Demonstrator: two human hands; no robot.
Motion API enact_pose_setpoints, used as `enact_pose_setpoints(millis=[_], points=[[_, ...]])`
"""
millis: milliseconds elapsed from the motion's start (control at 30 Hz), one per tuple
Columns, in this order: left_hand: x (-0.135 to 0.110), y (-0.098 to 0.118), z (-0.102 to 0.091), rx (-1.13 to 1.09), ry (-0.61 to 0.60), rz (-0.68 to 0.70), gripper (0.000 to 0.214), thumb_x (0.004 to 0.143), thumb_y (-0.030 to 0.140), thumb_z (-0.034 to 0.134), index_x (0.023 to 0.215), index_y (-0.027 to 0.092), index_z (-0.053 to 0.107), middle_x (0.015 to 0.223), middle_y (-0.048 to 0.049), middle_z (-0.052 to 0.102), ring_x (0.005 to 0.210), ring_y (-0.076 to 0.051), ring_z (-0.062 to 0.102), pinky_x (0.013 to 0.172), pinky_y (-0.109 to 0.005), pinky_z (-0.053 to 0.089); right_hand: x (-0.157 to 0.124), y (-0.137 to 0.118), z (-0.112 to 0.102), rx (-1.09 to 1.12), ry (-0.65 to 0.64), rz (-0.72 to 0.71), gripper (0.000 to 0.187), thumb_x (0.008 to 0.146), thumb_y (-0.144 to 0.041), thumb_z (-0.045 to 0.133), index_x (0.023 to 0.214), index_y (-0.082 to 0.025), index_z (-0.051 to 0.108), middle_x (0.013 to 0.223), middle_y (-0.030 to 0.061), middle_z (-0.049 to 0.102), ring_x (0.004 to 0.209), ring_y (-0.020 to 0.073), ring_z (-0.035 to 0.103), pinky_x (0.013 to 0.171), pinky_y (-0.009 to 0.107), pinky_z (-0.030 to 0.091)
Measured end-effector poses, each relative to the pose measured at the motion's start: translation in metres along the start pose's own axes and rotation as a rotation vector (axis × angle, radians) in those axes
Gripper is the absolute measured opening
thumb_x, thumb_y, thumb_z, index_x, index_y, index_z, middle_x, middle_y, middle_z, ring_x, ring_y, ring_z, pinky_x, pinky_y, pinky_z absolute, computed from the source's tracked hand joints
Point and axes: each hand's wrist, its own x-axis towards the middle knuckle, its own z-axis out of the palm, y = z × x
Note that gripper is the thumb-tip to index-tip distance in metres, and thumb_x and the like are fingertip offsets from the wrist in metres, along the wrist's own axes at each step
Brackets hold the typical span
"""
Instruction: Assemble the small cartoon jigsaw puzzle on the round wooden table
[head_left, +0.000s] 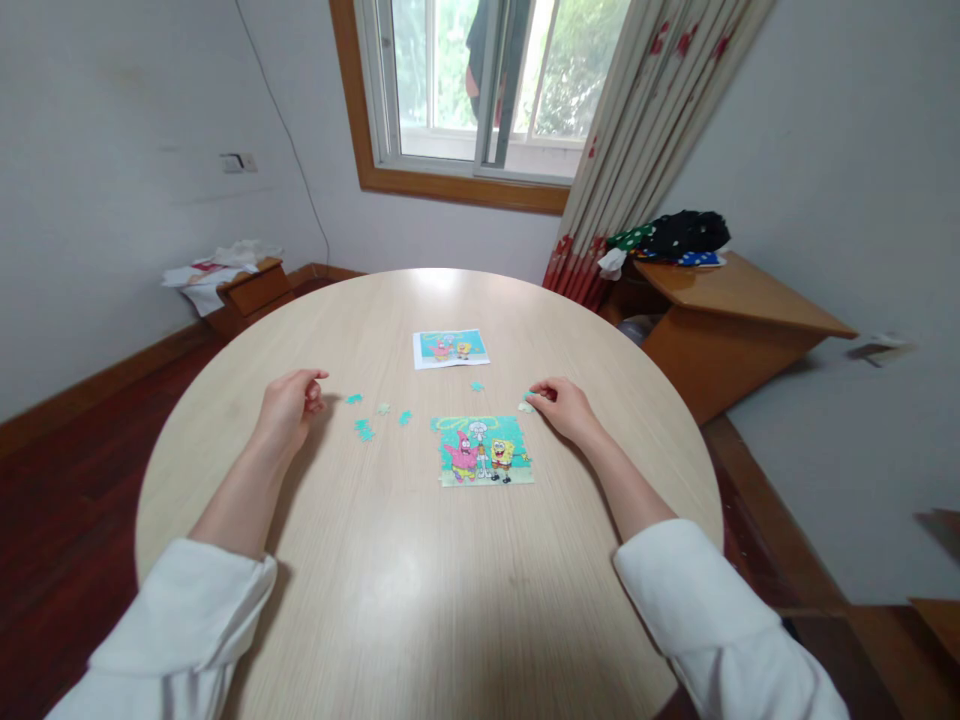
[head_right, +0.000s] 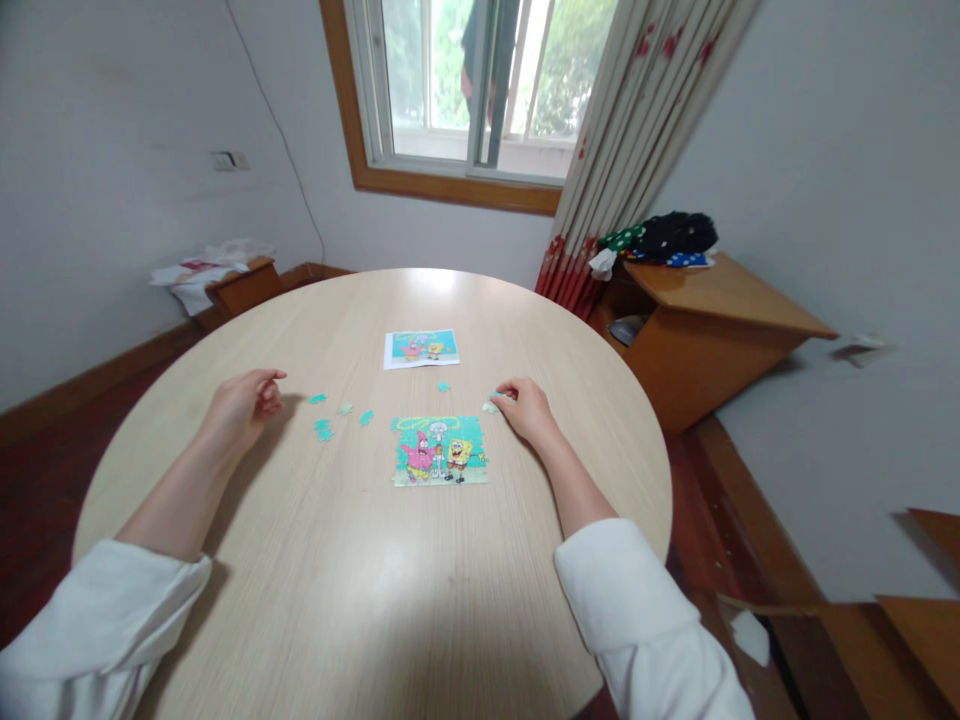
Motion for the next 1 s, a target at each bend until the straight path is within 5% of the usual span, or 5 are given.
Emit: enact_pose_setpoints(millis=[567, 1000], points=[[0.002, -0.0057, 0.0017, 0.024, -0.029, 0.0, 0.007, 0.065, 0.014, 0.056, 0.058, 0.015, 0.056, 0.036, 0.0077, 0.033, 0.033, -0.005, 0.027, 0.034, -0.017, 0.023, -0.0003, 0.002, -0.0088, 0.079, 0.058, 0.105, 0.018, 0.078, -0.017, 0.054, 0.087, -0.015, 0.069, 0.086, 0.0072, 0.07, 0.077, 0.0161, 0.063, 0.078, 0.031, 0.048], [0.0041, -0.009, -0.0003, 0.02, -0.042, -0.007, 0.007, 0.066, 0.014, 0.056, 0.059, 0.015, 0.056, 0.037, 0.0072, 0.034, 0.033, -0.005, 0.028, 0.033, -0.017, 0.023, -0.0027, -0.0009, -0.005, -0.064, 0.031, 0.053, 0.02, 0.065, -0.027, 0.071, 0.08, -0.014, 0.07, 0.085, 0.0073, 0.066, 0.08, 0.0186, 0.059, 0.077, 0.032, 0.046]])
